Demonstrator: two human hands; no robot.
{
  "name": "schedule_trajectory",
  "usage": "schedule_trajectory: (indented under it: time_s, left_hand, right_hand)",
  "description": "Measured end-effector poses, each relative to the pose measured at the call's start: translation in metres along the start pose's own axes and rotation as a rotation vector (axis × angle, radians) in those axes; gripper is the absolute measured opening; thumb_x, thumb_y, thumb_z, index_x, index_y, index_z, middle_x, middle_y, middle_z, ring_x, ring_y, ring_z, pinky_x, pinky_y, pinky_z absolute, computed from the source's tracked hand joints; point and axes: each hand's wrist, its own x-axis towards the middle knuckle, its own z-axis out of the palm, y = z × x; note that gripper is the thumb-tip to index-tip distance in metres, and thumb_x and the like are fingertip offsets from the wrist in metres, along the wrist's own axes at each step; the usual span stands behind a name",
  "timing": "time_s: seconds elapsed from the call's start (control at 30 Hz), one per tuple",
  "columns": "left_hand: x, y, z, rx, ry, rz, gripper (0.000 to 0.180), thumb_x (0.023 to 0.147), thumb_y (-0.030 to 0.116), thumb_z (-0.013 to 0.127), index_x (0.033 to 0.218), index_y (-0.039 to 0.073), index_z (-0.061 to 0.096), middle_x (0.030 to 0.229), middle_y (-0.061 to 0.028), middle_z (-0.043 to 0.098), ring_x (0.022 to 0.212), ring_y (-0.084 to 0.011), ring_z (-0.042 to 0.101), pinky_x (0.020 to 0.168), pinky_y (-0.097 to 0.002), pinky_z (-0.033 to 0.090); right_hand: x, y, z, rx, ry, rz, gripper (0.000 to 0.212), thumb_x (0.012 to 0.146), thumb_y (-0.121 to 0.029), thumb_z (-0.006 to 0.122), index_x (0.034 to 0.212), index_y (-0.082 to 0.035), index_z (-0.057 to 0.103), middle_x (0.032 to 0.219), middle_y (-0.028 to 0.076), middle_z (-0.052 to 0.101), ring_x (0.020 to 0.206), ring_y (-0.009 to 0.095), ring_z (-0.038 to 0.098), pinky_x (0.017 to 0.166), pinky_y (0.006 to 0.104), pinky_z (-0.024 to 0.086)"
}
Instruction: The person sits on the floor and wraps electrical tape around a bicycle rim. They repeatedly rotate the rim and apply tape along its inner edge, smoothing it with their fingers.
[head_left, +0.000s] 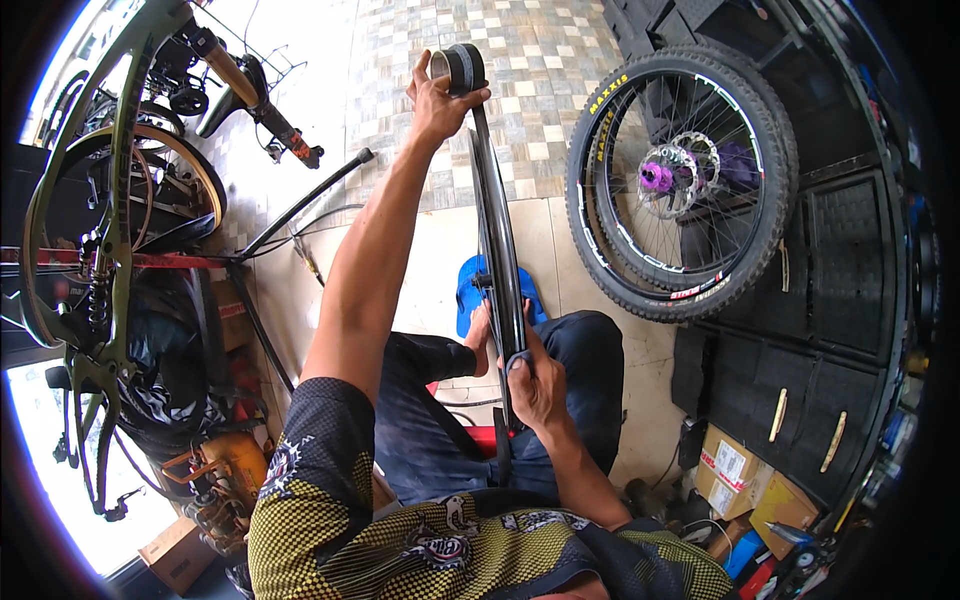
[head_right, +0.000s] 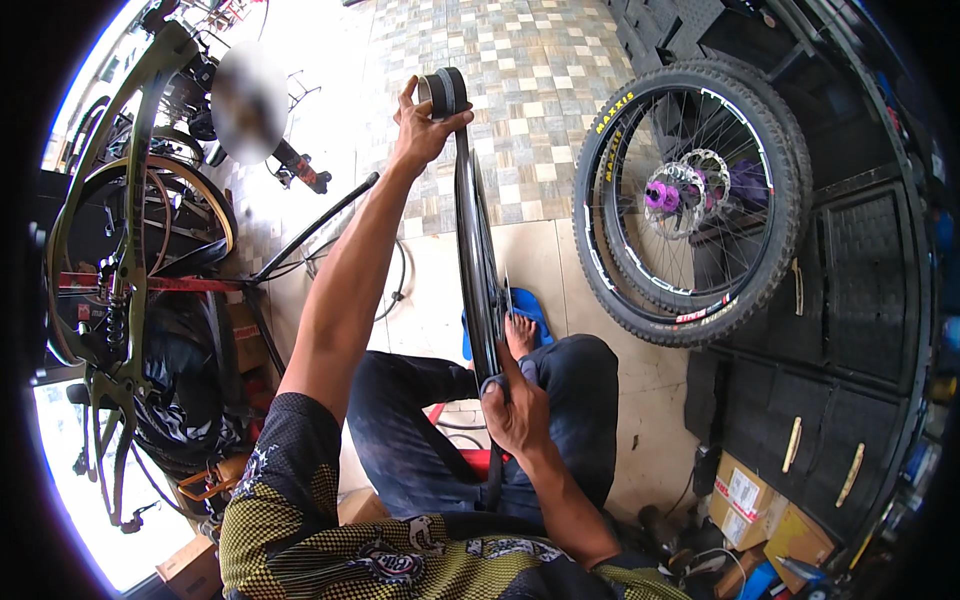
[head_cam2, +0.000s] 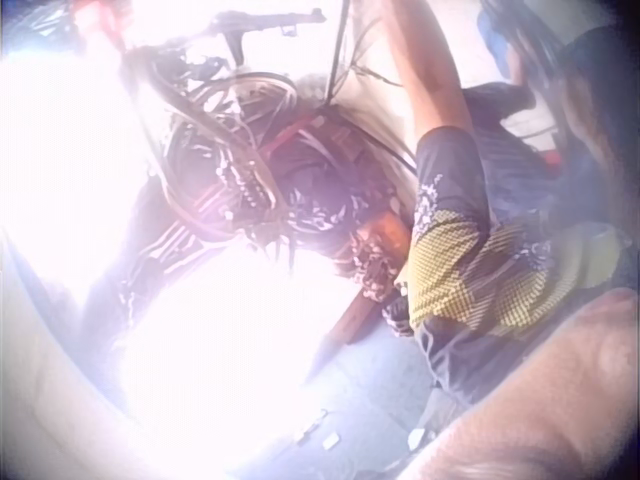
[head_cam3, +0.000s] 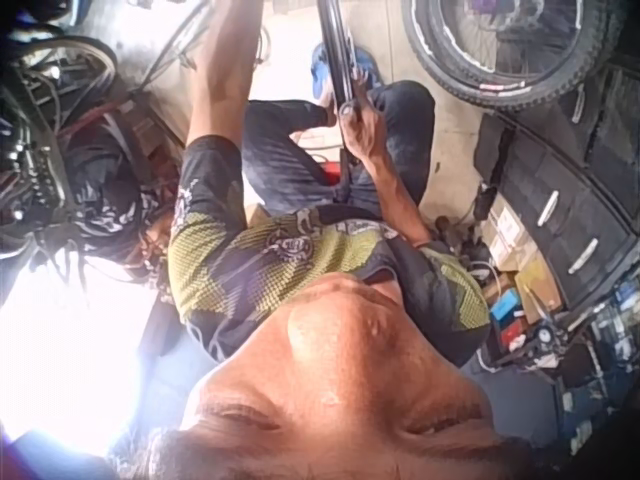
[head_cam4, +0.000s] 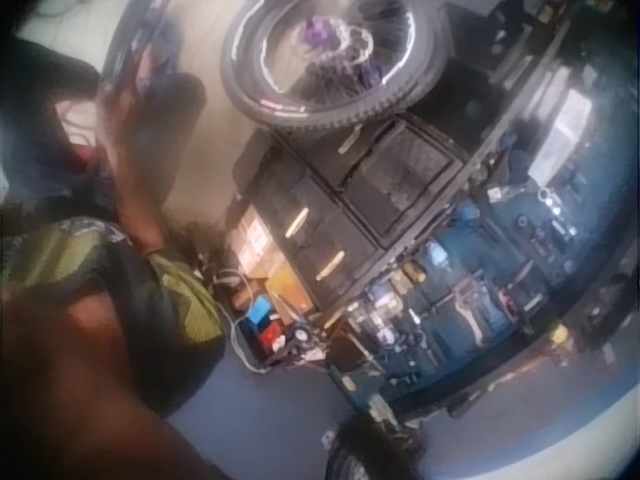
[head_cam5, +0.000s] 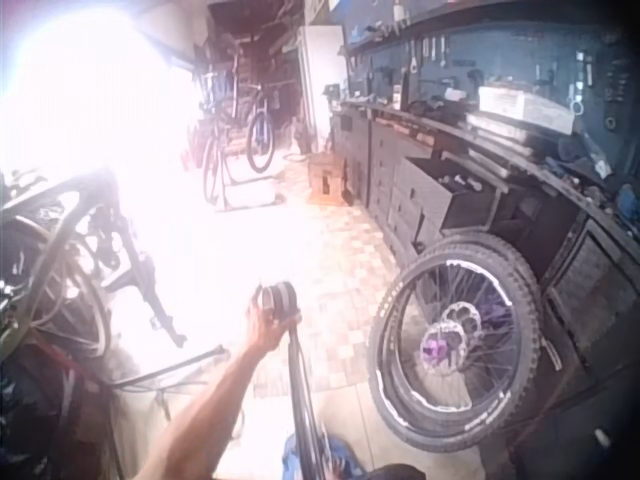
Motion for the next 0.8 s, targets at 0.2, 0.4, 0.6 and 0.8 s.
schedule_trajectory:
  time_s: [0.2, 0.4, 0.6, 0.8]
  left_hand:
    - [-0.006, -0.009, 0.005, -0.018, -0.005, -0.001, 0.05, 0.077, 0.051, 0.094, 0.107, 0.011, 0.087, 0.176, -0.0215, 0.012, 0.155, -0.0488, 0.013, 0.125, -0.0634, 0.028]
    - [-0.012, -0.016, 0.011, -0.042, -0.007, -0.017, 0.054, 0.077, 0.052, 0.094, 0.105, 0.006, 0.086, 0.176, -0.0216, 0.012, 0.155, -0.05, 0.012, 0.124, -0.0654, 0.026]
    - [-0.014, -0.016, 0.014, -0.056, -0.03, -0.035, 0.055, 0.077, 0.051, 0.094, 0.106, 0.005, 0.086, 0.176, -0.0213, 0.012, 0.156, -0.0492, 0.012, 0.125, -0.0651, 0.024]
    - [-0.016, -0.02, 0.018, -0.033, -0.035, -0.039, 0.056, 0.077, 0.051, 0.094, 0.104, 0.003, 0.085, 0.176, -0.0219, 0.014, 0.155, -0.0493, 0.013, 0.125, -0.0647, 0.022]
  right_hand:
    - [0.002, -0.003, 0.0, 0.044, 0.017, -0.023, 0.069, 0.109, -0.049, 0.048, 0.152, 0.005, 0.053, 0.092, 0.024, 0.073, 0.076, 0.04, 0.074, 0.07, 0.0453, 0.058]
    - [0.001, -0.004, -0.001, 0.031, 0.018, -0.014, 0.074, 0.11, -0.056, 0.046, 0.154, 0.003, 0.052, 0.097, 0.025, 0.075, 0.079, 0.04, 0.075, 0.071, 0.045, 0.059]
    - [0.002, -0.004, -0.001, 0.035, 0.023, -0.041, 0.075, 0.11, -0.057, 0.046, 0.154, 0.003, 0.051, 0.098, 0.022, 0.076, 0.08, 0.039, 0.076, 0.071, 0.0438, 0.06]
    - [0.001, -0.005, -0.003, 0.033, -0.007, -0.028, 0.075, 0.111, -0.055, 0.045, 0.154, 0.006, 0.05, 0.099, 0.017, 0.079, 0.082, 0.035, 0.078, 0.073, 0.0419, 0.061]
